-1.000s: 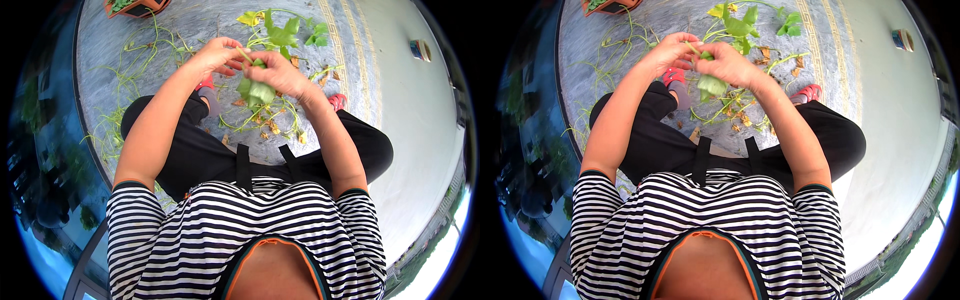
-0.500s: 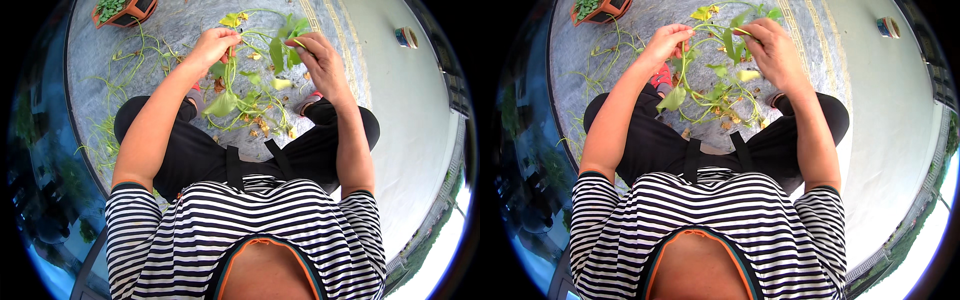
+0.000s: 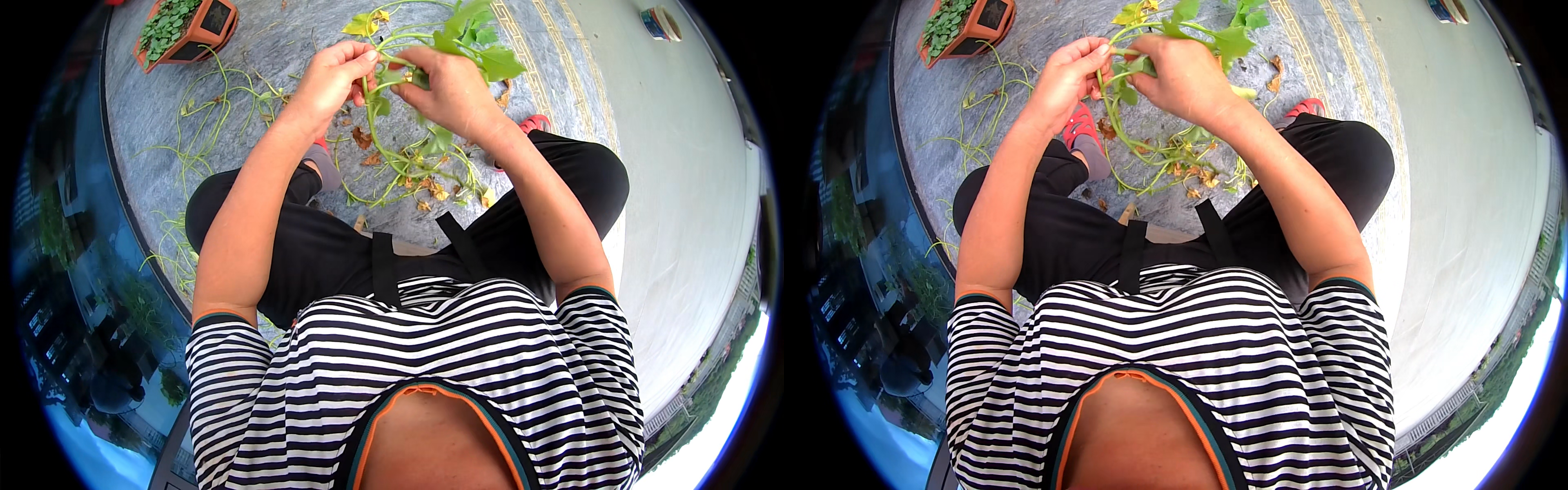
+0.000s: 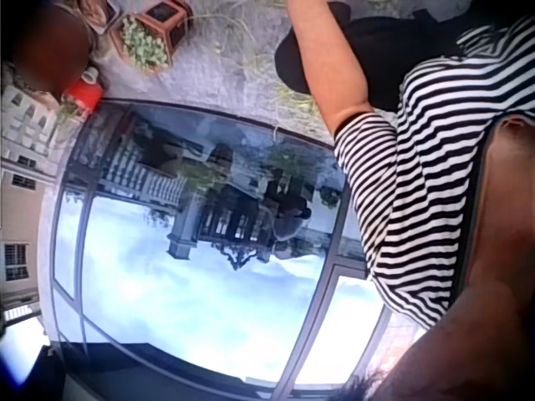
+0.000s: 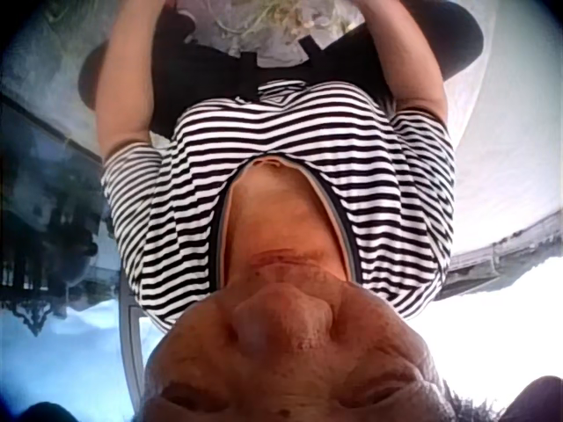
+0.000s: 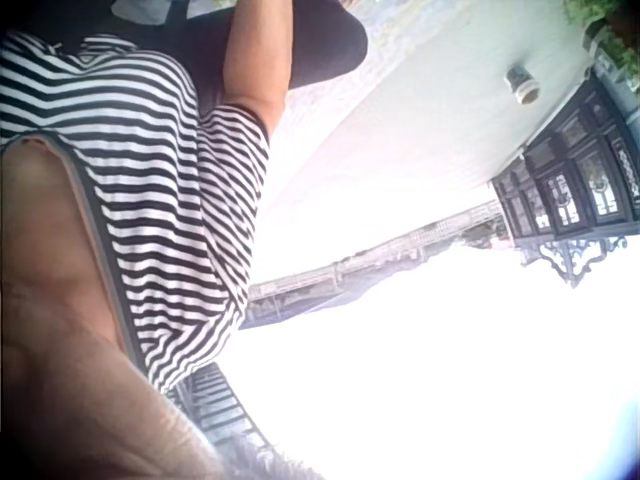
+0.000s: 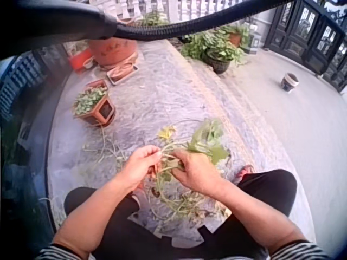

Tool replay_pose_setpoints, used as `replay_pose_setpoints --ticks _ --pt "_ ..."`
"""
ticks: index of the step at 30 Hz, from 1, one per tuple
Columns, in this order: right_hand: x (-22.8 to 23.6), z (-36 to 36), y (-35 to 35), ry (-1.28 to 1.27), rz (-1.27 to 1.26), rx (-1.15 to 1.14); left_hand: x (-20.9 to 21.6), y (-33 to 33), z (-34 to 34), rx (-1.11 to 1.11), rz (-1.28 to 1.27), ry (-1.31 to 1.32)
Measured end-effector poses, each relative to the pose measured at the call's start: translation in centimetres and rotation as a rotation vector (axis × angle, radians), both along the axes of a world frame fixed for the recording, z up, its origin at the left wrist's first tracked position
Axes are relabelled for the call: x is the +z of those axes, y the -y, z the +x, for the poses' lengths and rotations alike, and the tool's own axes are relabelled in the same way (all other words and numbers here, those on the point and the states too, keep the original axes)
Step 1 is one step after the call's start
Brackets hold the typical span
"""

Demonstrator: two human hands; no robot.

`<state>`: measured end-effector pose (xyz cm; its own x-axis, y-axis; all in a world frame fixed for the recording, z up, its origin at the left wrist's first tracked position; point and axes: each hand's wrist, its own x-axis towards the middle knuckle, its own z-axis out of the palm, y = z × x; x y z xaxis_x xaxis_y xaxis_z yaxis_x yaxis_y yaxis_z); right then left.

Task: The person sits on a tiled patio and sorts through plant stems and leaves, separating green leaves from dry stems. Then the person stands and sweeps the remaining debris with a broom and dustpan, collecting it into a bucket.

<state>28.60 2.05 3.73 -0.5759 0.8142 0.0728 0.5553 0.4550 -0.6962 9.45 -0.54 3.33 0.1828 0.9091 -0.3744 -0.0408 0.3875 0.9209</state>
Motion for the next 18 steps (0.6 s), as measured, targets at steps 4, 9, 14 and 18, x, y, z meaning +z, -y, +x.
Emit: replay_pose_setpoints --ticks 4,9,14,18 --pt "-0.9 -0.2 0.1 -0.156 0.006 0.048 0.6 0.5 0.1 -0.041 -0.023 0.122" --pt "-0.9 -0.6 0.9 0.013 0.005 0.097 -0.3 0.7 0.5 -0.003 0.074 -0.210" --pt "0.7 -1.7 6.0 0.152 -0.025 0.591 -1.3 -0.6 -1.0 0.255 0.132 -0.441" --pt "2.9 -1.1 7.8 -0.105 -0.051 0.650 -0.2 -1.0 -2.6 0.306 0.112 -0.296"
